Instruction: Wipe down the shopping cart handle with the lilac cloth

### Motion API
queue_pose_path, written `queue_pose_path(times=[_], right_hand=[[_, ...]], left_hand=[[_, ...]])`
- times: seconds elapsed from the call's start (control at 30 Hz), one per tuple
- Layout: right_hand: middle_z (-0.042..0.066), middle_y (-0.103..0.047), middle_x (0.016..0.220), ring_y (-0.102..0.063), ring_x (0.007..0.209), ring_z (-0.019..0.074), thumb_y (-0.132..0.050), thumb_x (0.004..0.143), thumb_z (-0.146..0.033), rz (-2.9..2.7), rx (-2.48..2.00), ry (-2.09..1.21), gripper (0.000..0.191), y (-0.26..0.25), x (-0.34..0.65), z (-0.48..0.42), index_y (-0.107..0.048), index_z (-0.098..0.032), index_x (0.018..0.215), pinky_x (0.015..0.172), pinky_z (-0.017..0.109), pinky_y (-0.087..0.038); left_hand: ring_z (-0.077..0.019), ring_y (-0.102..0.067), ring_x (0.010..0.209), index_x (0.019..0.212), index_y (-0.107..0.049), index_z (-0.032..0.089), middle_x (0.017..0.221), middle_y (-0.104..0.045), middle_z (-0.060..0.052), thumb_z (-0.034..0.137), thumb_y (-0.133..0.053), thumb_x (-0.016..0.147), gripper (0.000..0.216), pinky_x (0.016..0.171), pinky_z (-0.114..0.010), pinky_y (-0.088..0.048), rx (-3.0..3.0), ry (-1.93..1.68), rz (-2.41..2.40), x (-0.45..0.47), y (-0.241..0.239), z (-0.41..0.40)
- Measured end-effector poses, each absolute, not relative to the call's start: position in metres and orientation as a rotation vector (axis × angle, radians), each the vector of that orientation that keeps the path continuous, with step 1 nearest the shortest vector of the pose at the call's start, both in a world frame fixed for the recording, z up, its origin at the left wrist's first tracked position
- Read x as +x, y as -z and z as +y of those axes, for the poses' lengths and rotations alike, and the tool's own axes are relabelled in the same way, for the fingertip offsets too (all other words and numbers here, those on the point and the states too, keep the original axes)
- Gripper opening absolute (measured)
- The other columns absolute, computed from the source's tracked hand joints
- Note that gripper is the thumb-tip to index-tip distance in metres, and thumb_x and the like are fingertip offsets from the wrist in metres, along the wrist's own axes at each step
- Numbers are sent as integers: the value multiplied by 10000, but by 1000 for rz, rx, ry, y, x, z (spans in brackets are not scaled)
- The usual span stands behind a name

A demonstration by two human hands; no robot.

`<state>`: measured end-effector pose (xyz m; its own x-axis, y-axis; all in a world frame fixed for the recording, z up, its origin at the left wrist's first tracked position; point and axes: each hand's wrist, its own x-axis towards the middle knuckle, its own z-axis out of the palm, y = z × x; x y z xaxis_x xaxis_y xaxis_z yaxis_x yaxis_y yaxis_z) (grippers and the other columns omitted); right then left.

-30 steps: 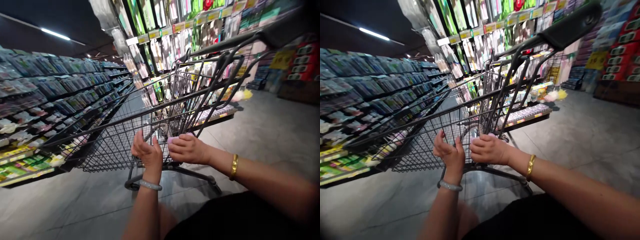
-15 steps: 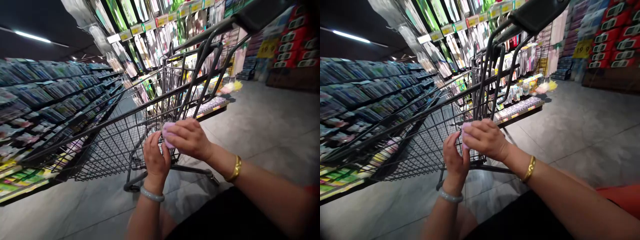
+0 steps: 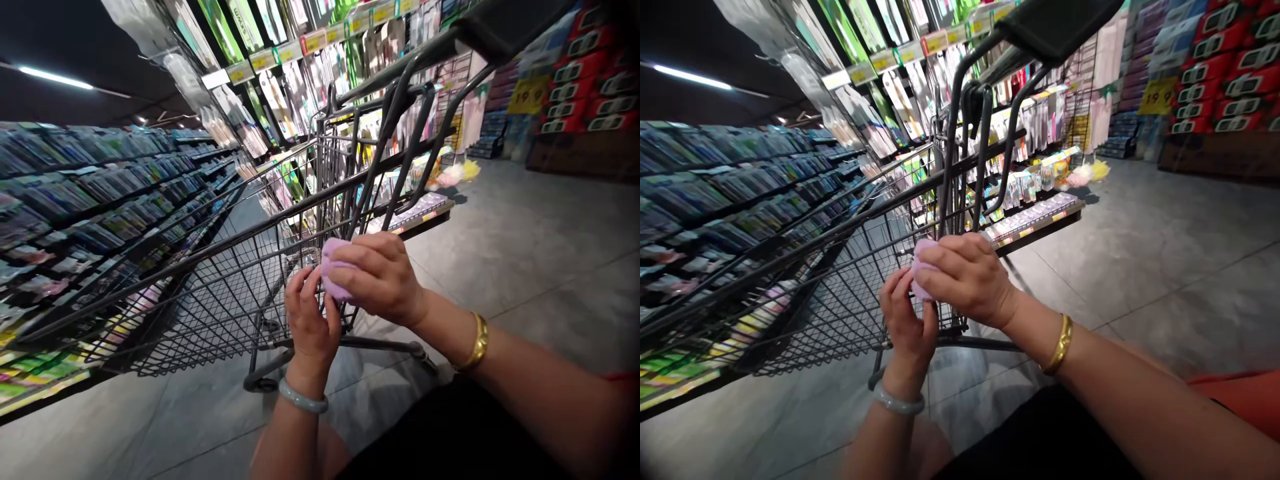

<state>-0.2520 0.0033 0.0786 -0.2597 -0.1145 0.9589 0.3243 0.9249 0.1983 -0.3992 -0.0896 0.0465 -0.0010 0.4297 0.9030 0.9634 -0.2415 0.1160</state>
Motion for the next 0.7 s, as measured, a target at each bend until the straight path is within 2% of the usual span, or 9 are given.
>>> queue_pose_path(times=[0.23,0.4,0.47,0.63,0.7], right_hand=[[-33,-691,1137,-533,1127,148,-643,879,-259,-1910,-30,483,95,-64,-260,2,-667,-267,970,926,329,-403],[-15,-697,1169,-544,1098,166,-690,852,-365,-1787,-158,451,249,-88,-240,9,-645,-266,1076,917,339,-433],[-10,-704,1153,-548,1083,172,-710,836,-357,-1765,-176,437,271,-86,-241,9,-645,-262,1082,922,349,-432],[-29,-700,1154,-543,1126,148,-648,878,-275,-1943,1,514,106,-58,-259,2,-658,-256,982,908,331,-410],[-28,-694,1165,-544,1128,148,-643,880,-275,-1955,10,517,115,-60,-256,3,-655,-257,993,908,329,-418]], left_hand=[[-230,-534,1211,1314,-504,194,1245,-569,-119,115,-514,879,442,1061,-454,-456,-1737,1344,-1414,-405,-44,-89],[-210,-532,1179,1241,-550,199,1197,-567,-103,64,-442,890,391,994,-401,-492,-1698,1401,-1481,-403,-48,-92],[-203,-532,1155,1201,-561,198,1150,-577,-91,58,-439,886,366,979,-386,-491,-1694,1376,-1483,-402,-49,-92],[-186,-547,1062,1073,-546,198,1080,-538,-66,75,-437,898,241,946,-397,-501,-1616,1482,-1484,-404,-49,-90],[-182,-555,1041,1057,-531,200,1088,-510,-68,79,-423,905,223,904,-386,-526,-1587,1525,-1504,-404,-48,-88]])
